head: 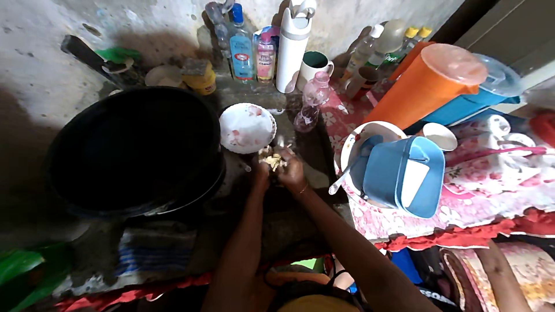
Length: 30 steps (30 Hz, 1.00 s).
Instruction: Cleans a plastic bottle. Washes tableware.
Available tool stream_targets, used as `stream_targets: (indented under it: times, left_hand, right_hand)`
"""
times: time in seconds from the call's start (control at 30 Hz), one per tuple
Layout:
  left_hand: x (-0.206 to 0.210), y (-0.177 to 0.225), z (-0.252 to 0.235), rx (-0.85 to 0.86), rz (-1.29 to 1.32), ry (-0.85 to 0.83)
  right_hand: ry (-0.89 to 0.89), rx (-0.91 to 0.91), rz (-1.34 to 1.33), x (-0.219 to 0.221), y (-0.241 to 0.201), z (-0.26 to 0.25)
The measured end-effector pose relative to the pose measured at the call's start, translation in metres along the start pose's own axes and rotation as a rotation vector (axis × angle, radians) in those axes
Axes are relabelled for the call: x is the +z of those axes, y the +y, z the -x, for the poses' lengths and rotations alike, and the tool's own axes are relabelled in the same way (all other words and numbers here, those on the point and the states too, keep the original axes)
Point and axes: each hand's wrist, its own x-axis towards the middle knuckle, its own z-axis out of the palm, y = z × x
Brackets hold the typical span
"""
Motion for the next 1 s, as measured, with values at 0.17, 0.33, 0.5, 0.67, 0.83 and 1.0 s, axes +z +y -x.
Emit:
stream_targets:
  times: [0.17,0.33,0.5,0.67,0.83,1.0]
  left_hand:
    - [-0.003,0.003,0.000,-0.064,0.210,-0.065]
    - [-0.001,0.005,-0.003,-0.082,0.152,0.004]
    - [0.004,0.002,-0.003,0.119,-0.041,0.013]
    - [-0.002,-0.005,-0.005,0.169,-0.058,-0.010]
    - [-0.003,-0.009,-0.010,0.180,0.037,-0.056]
    - [-0.011,-0.006,-0.005,0.104,0.057,-0.091]
  right_hand:
    - [-0.046,0.377,-0.175,-0.015,0.001,-0.021]
    - [-0.268,0.458,-0.363,-0.022,-0.015,-0.008]
    - [-0.215,0.391,-0.130,-0.010,-0.015,-0.006]
    - [-0.559,0.194,0.364,-0.020,-0.033,-0.003]
    - [-0.447,0.347,0.317,-0.015,-0.041,-0.012]
    - [-0.331,0.294,-0.076,-0.012,-0.025,0.001]
